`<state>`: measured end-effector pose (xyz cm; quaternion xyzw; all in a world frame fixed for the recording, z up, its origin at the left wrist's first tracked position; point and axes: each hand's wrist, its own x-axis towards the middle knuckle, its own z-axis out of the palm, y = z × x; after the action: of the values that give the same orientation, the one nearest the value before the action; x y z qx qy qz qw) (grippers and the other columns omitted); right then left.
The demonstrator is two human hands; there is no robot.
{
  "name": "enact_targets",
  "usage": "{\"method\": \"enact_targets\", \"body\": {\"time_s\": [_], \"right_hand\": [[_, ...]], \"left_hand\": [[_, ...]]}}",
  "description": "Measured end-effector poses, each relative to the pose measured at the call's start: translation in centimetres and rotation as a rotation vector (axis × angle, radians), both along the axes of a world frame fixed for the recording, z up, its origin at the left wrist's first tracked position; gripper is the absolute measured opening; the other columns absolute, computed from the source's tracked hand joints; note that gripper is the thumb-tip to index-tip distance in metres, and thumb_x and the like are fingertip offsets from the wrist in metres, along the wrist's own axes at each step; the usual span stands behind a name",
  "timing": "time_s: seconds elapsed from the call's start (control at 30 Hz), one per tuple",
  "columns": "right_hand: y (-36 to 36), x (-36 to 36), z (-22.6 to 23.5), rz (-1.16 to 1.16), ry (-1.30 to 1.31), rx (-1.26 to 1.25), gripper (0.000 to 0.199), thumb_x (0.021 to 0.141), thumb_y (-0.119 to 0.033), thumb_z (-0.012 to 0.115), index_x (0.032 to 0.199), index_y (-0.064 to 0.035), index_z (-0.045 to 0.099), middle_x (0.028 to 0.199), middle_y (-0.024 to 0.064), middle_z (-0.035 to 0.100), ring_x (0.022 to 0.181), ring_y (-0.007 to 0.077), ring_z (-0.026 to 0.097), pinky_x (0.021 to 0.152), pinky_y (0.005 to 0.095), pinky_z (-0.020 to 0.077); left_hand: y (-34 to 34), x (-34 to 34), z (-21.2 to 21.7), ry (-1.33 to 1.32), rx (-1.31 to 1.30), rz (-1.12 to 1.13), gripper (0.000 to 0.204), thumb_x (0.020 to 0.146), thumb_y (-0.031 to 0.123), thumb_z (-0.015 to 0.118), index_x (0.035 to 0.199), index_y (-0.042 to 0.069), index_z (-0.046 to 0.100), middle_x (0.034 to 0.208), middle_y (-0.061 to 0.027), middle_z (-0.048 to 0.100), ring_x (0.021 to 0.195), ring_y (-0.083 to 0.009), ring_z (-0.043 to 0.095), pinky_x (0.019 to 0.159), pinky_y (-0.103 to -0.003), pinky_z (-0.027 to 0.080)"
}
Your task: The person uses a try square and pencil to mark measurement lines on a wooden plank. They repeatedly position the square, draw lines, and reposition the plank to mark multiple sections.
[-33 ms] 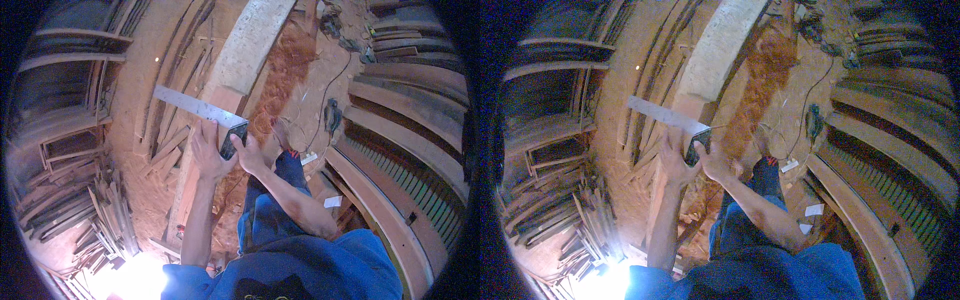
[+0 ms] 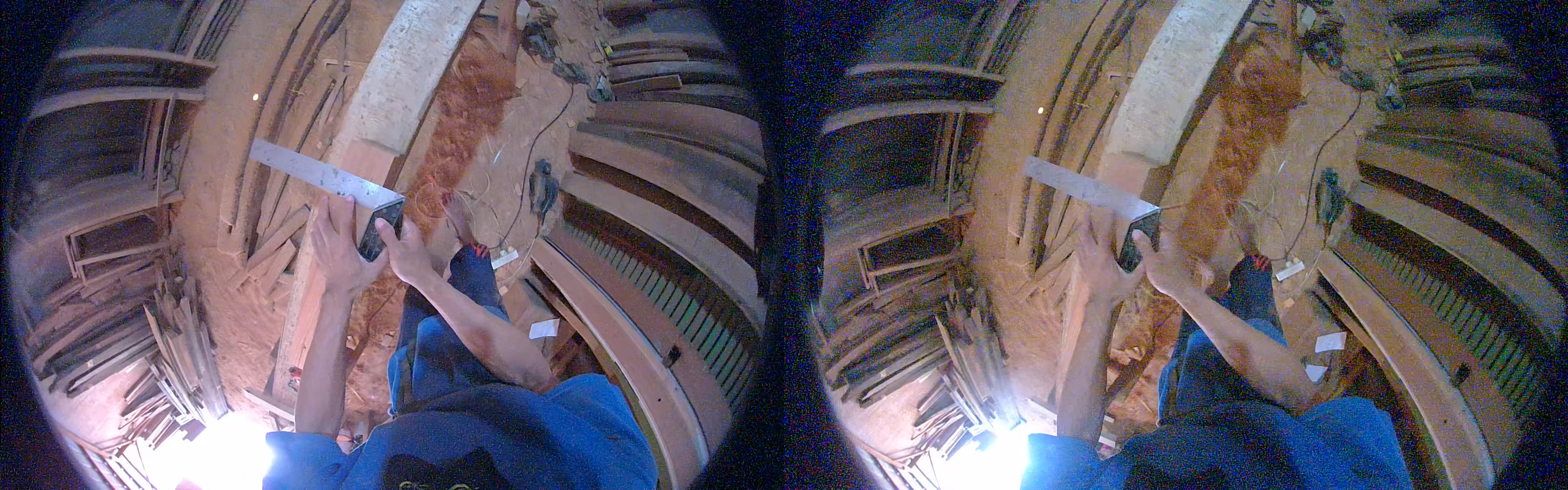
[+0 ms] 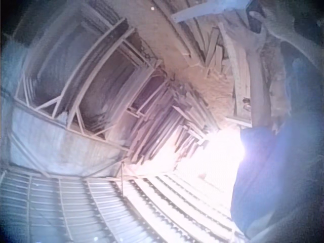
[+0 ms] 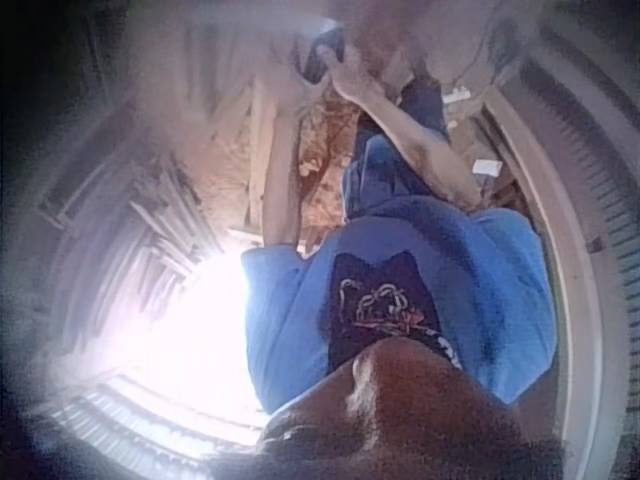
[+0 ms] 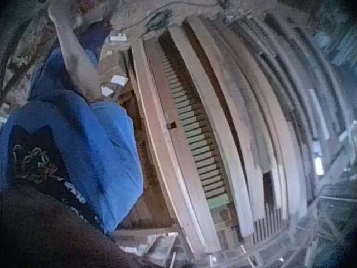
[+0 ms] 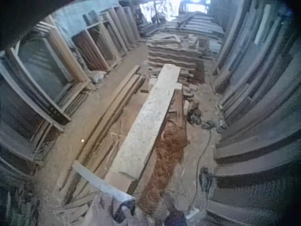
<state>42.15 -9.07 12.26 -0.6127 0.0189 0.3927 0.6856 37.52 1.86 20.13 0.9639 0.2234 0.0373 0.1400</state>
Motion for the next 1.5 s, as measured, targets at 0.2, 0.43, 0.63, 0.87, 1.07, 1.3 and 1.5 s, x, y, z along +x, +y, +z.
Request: {"method": "enact_targets", "body": {"time_s": [0.2, 0.43, 0.63, 0.87, 1.07, 1.3, 1.5], "right_hand": [[0.7, 0.5, 0.5, -0.077, -0.026, 0.070, 0.024, 0.103, -0.024, 0.060, 0.113, -0.0018, 0.062, 0.095, -0.0016, 0.062, 0.086, 0.0073, 0.055, 0.077, 0.0270, 0.0483], [0.8, 0.2, 0.6, -0.128, 0.007, 0.144, 0.024, 0.103, -0.023, 0.060, 0.115, -0.0021, 0.061, 0.095, -0.0026, 0.061, 0.086, 0.0065, 0.054, 0.077, 0.0266, 0.0478], [0.8, 0.2, 0.0, -0.102, -0.019, 0.073, 0.023, 0.104, -0.022, 0.059, 0.115, -0.0023, 0.060, 0.095, -0.0025, 0.061, 0.086, 0.0064, 0.053, 0.077, 0.0264, 0.0478], [0.4, 0.9, 1.3, -0.078, -0.046, 0.039, 0.027, 0.104, -0.026, 0.058, 0.116, -0.0013, 0.060, 0.098, -0.0004, 0.063, 0.089, 0.0087, 0.056, 0.081, 0.0291, 0.0490], [0.5, 1.7, 0.9, -0.038, -0.018, 0.027, 0.030, 0.104, -0.027, 0.058, 0.117, -0.0008, 0.060, 0.100, 0.0003, 0.064, 0.091, 0.0092, 0.057, 0.083, 0.0295, 0.0491], [0.6, 1.5, 0.1, -0.065, 0.018, 0.079, 0.037, 0.102, -0.035, 0.059, 0.115, 0.0002, 0.063, 0.103, 0.0087, 0.068, 0.095, 0.0201, 0.061, 0.088, 0.0367, 0.0491], [0.5, 1.8, 1.1, -0.054, -0.007, 0.082, 0.029, 0.105, -0.026, 0.057, 0.120, -0.0011, 0.059, 0.102, -0.0001, 0.062, 0.093, 0.0089, 0.056, 0.085, 0.0297, 0.0489]], "left_hand": [[0.3, 0.5, -0.1, -0.030, 0.007, -0.026, 0.102, 0.069, 0.044, 0.081, 0.155, 0.014, 0.035, 0.153, -0.0320, 0.030, 0.133, -0.0522, 0.039, 0.109, -0.059, 0.035], [0.2, 0.6, 0.1, -0.020, 0.003, -0.020, 0.104, 0.068, 0.044, 0.081, 0.156, 0.015, 0.034, 0.153, -0.0321, 0.029, 0.133, -0.0518, 0.039, 0.109, -0.060, 0.034], [0.0, 0.6, 0.0, 0.006, 0.018, 0.003, 0.102, 0.070, 0.045, 0.081, 0.156, 0.015, 0.034, 0.154, -0.0328, 0.028, 0.133, -0.0518, 0.038, 0.109, -0.060, 0.034], [0.0, 1.0, 0.2, -0.012, 0.026, -0.001, 0.100, 0.071, 0.047, 0.080, 0.155, 0.016, 0.036, 0.152, -0.0321, 0.030, 0.131, -0.0513, 0.040, 0.108, -0.059, 0.035], [-0.3, 1.2, 0.1, 0.057, 0.039, 0.059, 0.102, 0.069, 0.051, 0.080, 0.156, 0.020, 0.038, 0.152, -0.0306, 0.031, 0.131, -0.0499, 0.040, 0.109, -0.058, 0.035], [-0.1, 1.0, -0.2, 0.060, 0.035, 0.062, 0.104, 0.067, 0.052, 0.081, 0.157, 0.021, 0.039, 0.151, -0.0293, 0.031, 0.134, -0.0474, 0.038, 0.110, -0.057, 0.034], [0.0, 0.9, -0.3, 0.058, 0.033, 0.052, 0.106, 0.067, 0.053, 0.080, 0.158, 0.020, 0.037, 0.150, -0.0298, 0.031, 0.133, -0.0484, 0.037, 0.110, -0.059, 0.033]]}}
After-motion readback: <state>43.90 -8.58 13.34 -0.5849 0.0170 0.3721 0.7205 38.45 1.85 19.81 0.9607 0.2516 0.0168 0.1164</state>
